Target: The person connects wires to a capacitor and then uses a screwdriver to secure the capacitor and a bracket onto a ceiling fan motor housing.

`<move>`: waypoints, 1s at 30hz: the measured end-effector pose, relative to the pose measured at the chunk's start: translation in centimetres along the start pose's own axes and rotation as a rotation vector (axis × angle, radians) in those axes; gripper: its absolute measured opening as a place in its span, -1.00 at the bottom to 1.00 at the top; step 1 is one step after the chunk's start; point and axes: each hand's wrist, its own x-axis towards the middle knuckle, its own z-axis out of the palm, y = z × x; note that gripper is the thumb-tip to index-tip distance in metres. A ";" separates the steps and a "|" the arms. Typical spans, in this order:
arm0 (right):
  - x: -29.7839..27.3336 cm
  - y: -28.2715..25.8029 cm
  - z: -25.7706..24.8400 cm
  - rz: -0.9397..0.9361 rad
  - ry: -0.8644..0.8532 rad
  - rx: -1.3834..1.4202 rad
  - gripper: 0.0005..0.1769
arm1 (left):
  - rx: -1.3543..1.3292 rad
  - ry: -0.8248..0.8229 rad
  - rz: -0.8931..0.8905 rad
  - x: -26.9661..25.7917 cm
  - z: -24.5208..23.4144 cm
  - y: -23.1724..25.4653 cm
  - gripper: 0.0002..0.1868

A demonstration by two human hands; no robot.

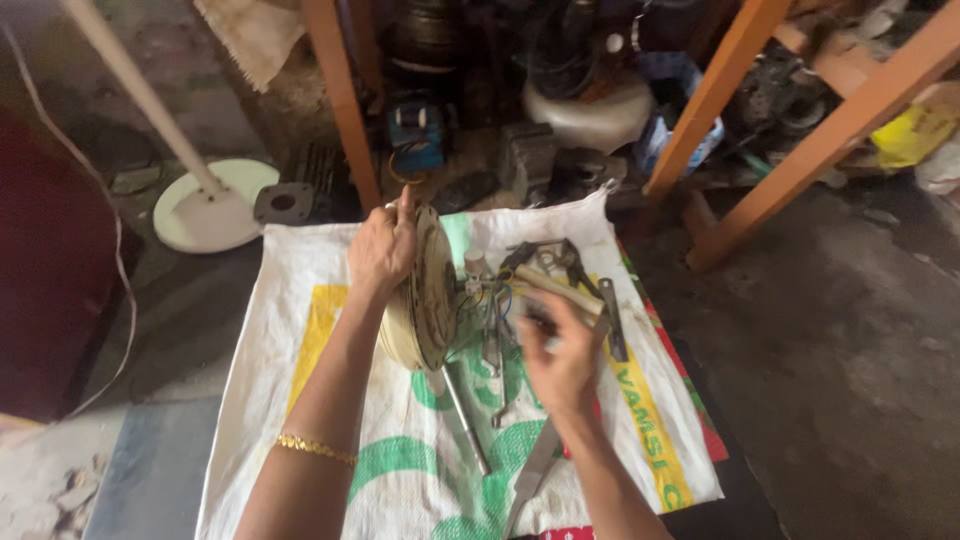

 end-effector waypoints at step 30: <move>4.1 -0.6 12.1 -0.085 0.266 -0.017 -0.92 | 0.021 0.010 0.066 -0.1 1.9 3.2 -0.45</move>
